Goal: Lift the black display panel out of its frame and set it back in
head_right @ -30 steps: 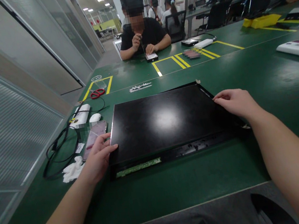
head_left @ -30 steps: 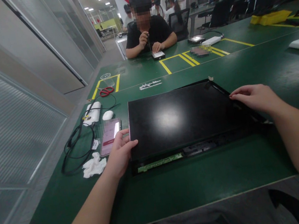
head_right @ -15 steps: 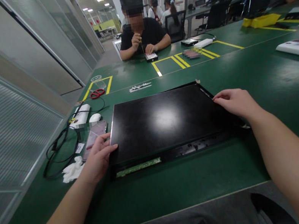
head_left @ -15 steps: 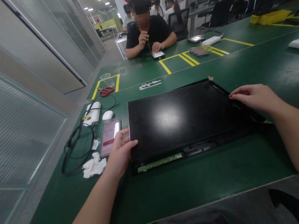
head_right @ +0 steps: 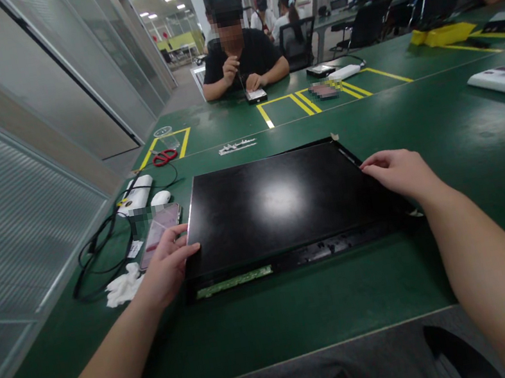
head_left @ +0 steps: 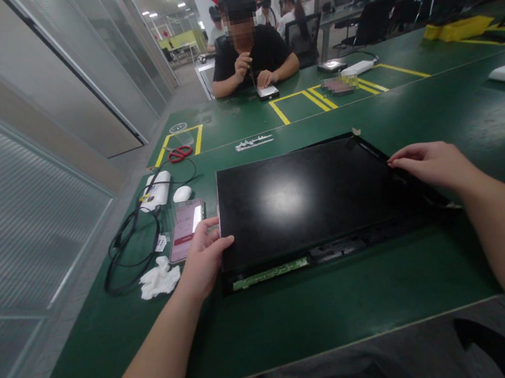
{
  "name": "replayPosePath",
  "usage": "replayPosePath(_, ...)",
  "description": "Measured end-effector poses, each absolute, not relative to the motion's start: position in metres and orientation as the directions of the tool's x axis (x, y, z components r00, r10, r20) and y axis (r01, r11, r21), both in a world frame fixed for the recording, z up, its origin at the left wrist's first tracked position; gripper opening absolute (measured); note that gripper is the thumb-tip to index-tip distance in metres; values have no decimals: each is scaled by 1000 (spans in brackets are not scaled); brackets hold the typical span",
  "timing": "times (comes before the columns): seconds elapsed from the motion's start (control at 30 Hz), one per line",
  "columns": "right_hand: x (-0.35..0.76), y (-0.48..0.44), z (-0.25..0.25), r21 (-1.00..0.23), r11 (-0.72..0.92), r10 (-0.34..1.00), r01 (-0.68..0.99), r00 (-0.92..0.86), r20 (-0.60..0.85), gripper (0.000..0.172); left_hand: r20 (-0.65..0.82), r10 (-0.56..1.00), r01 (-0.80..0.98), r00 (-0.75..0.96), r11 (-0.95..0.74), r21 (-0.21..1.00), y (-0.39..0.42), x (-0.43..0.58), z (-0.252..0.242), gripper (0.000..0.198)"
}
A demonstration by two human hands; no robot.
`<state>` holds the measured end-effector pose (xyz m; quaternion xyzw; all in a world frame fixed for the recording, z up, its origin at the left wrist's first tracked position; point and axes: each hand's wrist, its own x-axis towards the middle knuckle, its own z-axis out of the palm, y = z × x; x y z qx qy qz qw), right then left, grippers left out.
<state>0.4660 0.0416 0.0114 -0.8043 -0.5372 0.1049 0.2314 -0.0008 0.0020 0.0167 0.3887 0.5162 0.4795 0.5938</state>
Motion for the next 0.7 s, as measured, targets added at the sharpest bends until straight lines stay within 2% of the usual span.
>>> replayPosePath(0.4,474,46,7,-482,-344,913,805,406,27,30,-222,975,-145,27,224,964,4,-6,10,61)
replayPosePath(0.7,474,44,6,-506,-346,913,790,407,11,31,-36,999,67,3,36,997,9,-16,-1,62)
